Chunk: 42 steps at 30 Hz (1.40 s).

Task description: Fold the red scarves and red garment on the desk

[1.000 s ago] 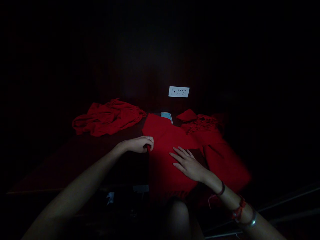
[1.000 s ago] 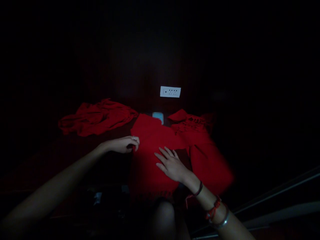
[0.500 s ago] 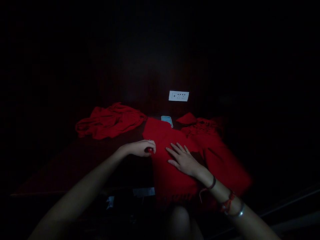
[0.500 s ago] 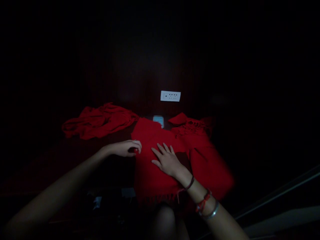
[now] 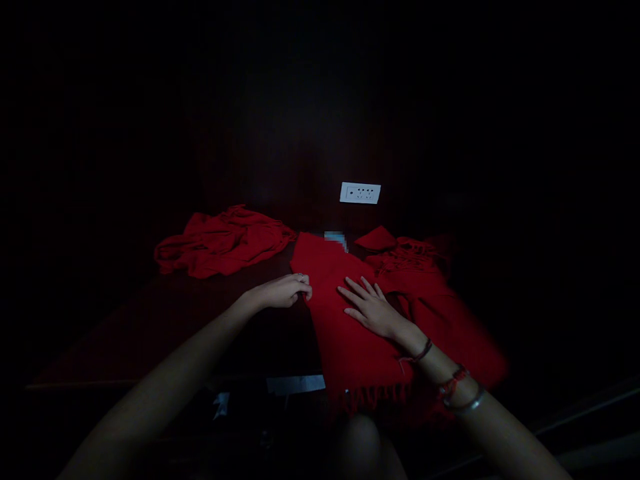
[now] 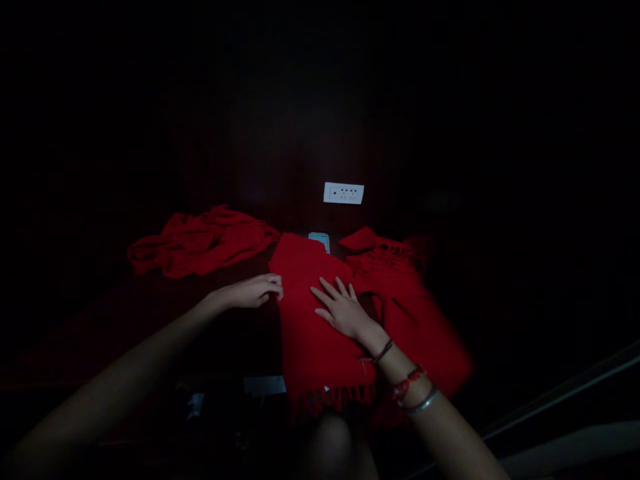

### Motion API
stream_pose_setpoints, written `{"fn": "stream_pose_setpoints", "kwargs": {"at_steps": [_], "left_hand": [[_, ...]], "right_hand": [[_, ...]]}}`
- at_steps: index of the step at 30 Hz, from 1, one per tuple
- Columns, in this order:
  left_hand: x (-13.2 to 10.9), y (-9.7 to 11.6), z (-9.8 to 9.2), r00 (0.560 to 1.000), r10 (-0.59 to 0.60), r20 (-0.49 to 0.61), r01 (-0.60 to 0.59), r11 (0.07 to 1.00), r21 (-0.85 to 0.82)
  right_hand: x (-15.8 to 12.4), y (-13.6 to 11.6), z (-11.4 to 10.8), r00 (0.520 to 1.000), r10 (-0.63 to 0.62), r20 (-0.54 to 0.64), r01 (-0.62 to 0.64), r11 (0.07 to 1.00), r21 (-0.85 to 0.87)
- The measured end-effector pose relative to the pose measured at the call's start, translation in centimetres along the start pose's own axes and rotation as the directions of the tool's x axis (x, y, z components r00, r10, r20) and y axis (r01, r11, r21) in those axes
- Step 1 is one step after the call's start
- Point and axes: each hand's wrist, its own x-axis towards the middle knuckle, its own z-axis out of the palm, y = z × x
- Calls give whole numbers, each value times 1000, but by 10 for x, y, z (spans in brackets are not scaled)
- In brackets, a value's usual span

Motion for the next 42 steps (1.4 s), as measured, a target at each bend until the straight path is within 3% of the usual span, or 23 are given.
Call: {"fn": "stream_pose_setpoints", "kwargs": {"at_steps": [3, 7, 10, 16, 19, 23, 26, 27, 28, 30, 33, 37, 40, 42], "left_hand": [[-3, 2, -3, 1000, -5, -7, 4, 994, -110], [-1, 6, -1, 997, -59, 56, 70, 969, -239], [0, 7, 2, 991, -119, 63, 132, 955, -265], [-7, 2, 1, 988, -45, 147, 91, 941, -325], [-10, -5, -5, 986, -27, 165, 82, 938, -336], [-8, -11, -8, 998, -21, 58, 40, 936, -349], [-2, -10, -2, 977, -177, -120, 139, 952, -274], [-1, -9, 2, 963, -235, -129, 200, 951, -237], [0, -8, 6, 952, -291, -92, 269, 942, -202], [1, -8, 13, 922, -379, 85, 387, 911, -140], [-3, -10, 17, 850, -439, 291, 480, 873, -88], [-6, -13, 11, 816, -453, 359, 508, 859, -70], [-6, -11, 8, 799, -464, 383, 523, 850, -61], [-5, -10, 8, 798, -467, 380, 526, 848, -61]], "right_hand": [[-7, -9, -4, 999, -16, -27, 17, 1000, 21], [-11, -13, 2, 991, 27, 129, -35, 998, 58], [-12, -11, 5, 984, 45, 172, -59, 996, 73], [-16, -10, 3, 992, 68, 103, -77, 993, 85], [-17, -11, 6, 982, 95, 161, -110, 990, 85], [-17, -10, 3, 967, 107, 232, -126, 990, 68], [-9, -11, -9, 973, 107, 207, -128, 987, 93], [-4, -13, -13, 980, 111, 163, -129, 986, 102], [1, -14, -15, 987, 114, 114, -127, 986, 109], [13, -16, -13, 989, 119, 90, -129, 986, 110], [25, -14, 0, 969, 149, 196, -171, 981, 97], [22, -5, 12, 951, 187, 247, -213, 973, 83], [20, 1, 3, 923, 178, 341, -216, 974, 76], [24, 1, -6, 938, 140, 318, -171, 983, 72]]}}
